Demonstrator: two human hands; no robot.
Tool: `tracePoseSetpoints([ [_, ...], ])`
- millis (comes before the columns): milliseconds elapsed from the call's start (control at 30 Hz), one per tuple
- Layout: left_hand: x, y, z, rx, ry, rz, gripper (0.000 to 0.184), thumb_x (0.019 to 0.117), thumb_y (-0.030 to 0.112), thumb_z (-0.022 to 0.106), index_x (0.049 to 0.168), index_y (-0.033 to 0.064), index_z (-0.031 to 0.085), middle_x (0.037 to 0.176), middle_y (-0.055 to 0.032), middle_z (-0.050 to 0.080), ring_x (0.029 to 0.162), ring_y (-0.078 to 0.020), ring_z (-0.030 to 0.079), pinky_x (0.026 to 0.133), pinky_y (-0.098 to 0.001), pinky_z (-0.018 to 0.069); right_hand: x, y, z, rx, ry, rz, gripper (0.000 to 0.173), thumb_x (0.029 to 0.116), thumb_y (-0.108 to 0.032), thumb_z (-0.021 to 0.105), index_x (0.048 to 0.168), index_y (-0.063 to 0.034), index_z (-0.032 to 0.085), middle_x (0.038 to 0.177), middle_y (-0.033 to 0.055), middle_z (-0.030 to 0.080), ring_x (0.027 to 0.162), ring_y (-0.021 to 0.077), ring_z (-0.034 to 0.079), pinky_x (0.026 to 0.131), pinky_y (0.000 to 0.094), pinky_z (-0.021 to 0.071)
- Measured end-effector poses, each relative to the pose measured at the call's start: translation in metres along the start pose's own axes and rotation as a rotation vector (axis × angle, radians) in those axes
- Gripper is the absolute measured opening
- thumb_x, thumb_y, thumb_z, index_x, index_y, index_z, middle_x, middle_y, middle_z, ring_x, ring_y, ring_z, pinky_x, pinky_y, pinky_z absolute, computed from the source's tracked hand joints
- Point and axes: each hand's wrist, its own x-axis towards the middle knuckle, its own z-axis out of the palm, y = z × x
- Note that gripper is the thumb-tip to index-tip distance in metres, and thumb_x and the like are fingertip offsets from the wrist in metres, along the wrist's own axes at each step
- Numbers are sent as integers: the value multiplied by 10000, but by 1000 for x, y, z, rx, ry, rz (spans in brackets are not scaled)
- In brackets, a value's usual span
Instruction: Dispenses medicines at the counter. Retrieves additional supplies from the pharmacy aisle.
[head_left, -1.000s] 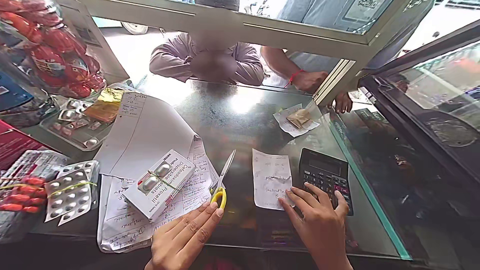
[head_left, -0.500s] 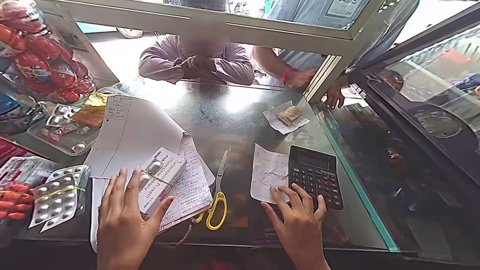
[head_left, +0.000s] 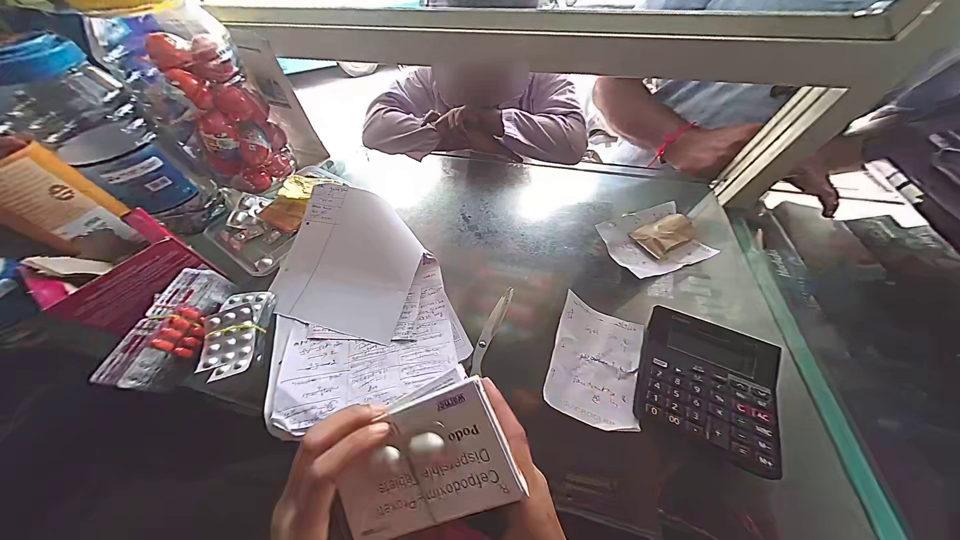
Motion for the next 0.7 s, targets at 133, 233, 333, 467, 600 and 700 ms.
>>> tracePoseSetpoints([
  [133,-18,-2,11,-15,69,-60,701,809,436,818,1395,256,477,1394,89,514,1325,-32,480,1119,-205,407,3,17,15,223,46,8,811,909,-173,775,1547,5,307,1415,44,595,1230,34,613,1047,246,539],
  [233,-26,-2,11,94,81,-82,851,817,472,797,1527,323,353,1431,78,462,1344,-8,440,1129,-183,363,7,22,17,253,5,5,743,915,-93,743,1521,43,335,1424,84,580,1230,51,616,1042,237,539],
  [333,-25,0,11,200,97,-52,785,822,508,782,1508,339,438,1340,58,451,1295,3,422,1097,-146,333,10,25,18,240,-12,-33,647,928,-107,734,1471,52,419,1408,94,604,1230,49,619,1031,228,541],
  [467,-23,-3,7,221,93,-36,774,803,536,797,1468,264,509,1311,53,472,1262,14,438,1078,-130,340,12,23,13,258,-83,-29,580,1053,-229,574,1472,129,395,1370,159,622,1180,46,645,977,217,561],
  [600,-22,-12,5,208,58,12,803,793,546,805,1489,288,498,1406,63,455,1336,-7,422,1119,-158,342,14,22,6,189,-95,-53,539,1090,-213,471,1462,170,396,1346,225,625,1190,62,636,1006,210,520],
  [700,-19,-19,5,172,10,50,811,802,514,814,1499,251,495,1488,45,489,1377,-48,454,1144,-207,383,14,23,4,165,-70,-25,523,1061,-152,528,1447,179,406,1291,229,651,1116,65,673,938,200,557],
])
